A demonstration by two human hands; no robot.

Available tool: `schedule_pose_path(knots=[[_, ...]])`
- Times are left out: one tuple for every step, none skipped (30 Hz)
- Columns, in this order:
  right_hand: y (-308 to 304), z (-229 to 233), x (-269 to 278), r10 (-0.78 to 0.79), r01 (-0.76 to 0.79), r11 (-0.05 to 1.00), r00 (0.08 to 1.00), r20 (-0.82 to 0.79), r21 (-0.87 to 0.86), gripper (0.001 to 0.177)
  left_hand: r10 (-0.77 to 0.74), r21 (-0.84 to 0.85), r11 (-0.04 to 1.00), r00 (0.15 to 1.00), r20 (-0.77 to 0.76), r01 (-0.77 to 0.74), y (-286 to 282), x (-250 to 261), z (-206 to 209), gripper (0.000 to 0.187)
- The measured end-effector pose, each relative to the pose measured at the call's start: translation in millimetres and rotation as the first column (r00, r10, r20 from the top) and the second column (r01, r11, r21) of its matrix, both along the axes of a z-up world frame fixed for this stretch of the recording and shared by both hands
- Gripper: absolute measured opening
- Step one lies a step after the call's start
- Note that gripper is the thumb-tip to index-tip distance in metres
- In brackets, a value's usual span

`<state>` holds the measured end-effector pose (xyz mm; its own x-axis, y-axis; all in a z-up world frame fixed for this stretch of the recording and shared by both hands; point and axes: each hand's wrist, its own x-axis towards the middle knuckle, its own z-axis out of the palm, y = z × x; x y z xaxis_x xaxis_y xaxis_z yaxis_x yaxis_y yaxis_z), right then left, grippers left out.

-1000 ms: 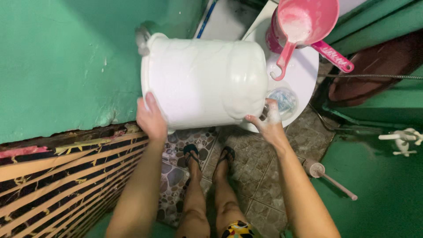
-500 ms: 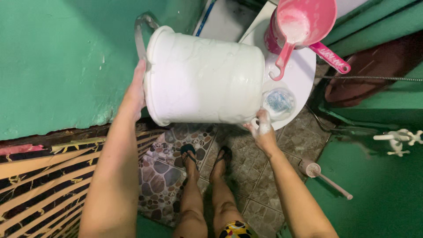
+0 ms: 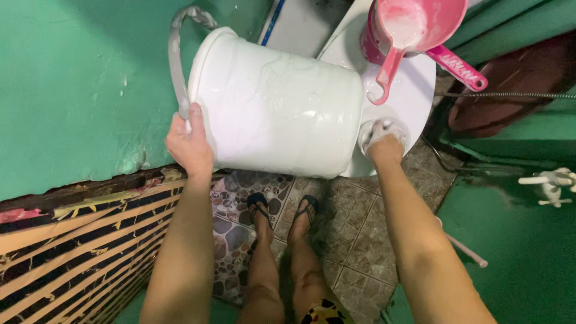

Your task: The person scrubs the interior and exterior of a plastic bucket using a soapy sponge, then rinses it with a handheld sprayer.

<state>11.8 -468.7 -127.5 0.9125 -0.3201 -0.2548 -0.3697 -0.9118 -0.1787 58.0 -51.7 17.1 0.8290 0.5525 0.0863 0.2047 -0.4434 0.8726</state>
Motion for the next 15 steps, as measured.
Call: schedule_pose_path(knots=[[-2.4, -6.5, 2.3, 0.02, -0.023, 0.999, 0.997, -0.073, -0.039, 0.057, -0.002, 0.001, 1.0, 1.0, -0.003, 0.002, -0.1, -1.5, 0.1, 0.045], [-4.6, -12.0, 2.6, 0.044, -0.055, 0.996, 0.988, -0.145, -0.073, 0.057, -0.046, 0.048, 0.998, 0.999, -0.018, 0.047, 2.1, -2.9, 0.5, 0.04], [-7.3, -15.4, 2.1, 0.063, -0.083, 0.992, 0.978, -0.201, -0.093, 0.057, -0.089, 0.093, 0.991, 0.995, -0.035, 0.092, 5.2, -3.6, 0.7, 0.035], [-8.9, -16.2, -0.1, 0.076, -0.104, 0.989, 0.967, -0.242, -0.104, 0.057, -0.088, 0.094, 0.991, 0.996, -0.034, 0.091, 8.5, -1.8, 0.3, 0.035], [-10.2, -13.7, -3.0, 0.089, -0.124, 0.986, 0.956, -0.28, -0.111, 0.057, -0.135, -0.105, 0.985, 0.991, 0.01, 0.135, 11.9, 1.3, -0.5, 0.03], [-10.8, -8.3, -3.4, 0.105, -0.149, 0.982, 0.942, -0.319, -0.115, 0.057, -0.173, -0.296, 0.937, 0.983, 0.066, 0.185, 15.2, 6.3, -0.9, 0.025], [-10.1, 0.2, -3.7, 0.116, -0.161, 0.98, 0.939, -0.324, -0.115, 0.057, -0.172, -0.294, 0.938, 0.983, 0.07, 0.185, 19.0, 11.8, -1.3, 0.025], [-9.9, 13.1, -8.6, 0.12, -0.164, 0.98, 0.938, -0.324, -0.111, 0.056, -0.107, -0.427, 0.901, 0.994, -0.034, 0.082, 21.8, 13.6, -3.3, 0.023], [-8.2, 29.4, -13.6, 0.118, -0.158, 0.982, 0.944, -0.309, -0.107, 0.056, -0.057, -0.541, 0.841, 0.988, -0.145, -0.031, 24.3, 13.2, -5.3, 0.022], [-4.7, 49.1, -18.1, 0.049, -0.06, 0.996, 0.987, -0.156, -0.07, 0.056, -0.054, -0.541, 0.841, 0.989, -0.14, -0.031, 25.0, 12.9, -6.7, 0.022], [1.0, 70.3, -22.8, -0.027, 0.027, 1.0, 1.0, 0.012, -0.015, 0.048, -0.055, -0.541, 0.841, 0.993, -0.105, -0.011, 23.6, 10.6, -8.3, 0.021], [4.3, 93.4, -26.0, -0.104, 0.092, 0.991, 0.986, 0.127, 0.096, 0.053, -0.053, -0.543, 0.84, 0.996, -0.069, 0.007, 22.6, 8.5, -9.8, 0.021], [9.1, 115.1, -28.3, -0.19, 0.141, 0.967, 0.954, 0.231, 0.213, 0.058, -0.048, -0.545, 0.839, 0.997, -0.062, 0.007, 21.8, 6.1, -10.6, 0.021], [17.6, 133.4, -32.1, -0.185, 0.136, 0.968, 0.955, 0.231, 0.213, 0.058, -0.011, -0.383, 0.923, 0.995, -0.095, -0.027, 19.5, -0.4, -11.2, 0.023], [26.3, 149.4, -34.6, -0.225, 0.025, 0.861, 0.914, 0.336, 0.509, 0.057, 0.032, -0.208, 0.976, 0.992, -0.123, -0.057, 17.3, -6.0, -11.7, 0.025]])
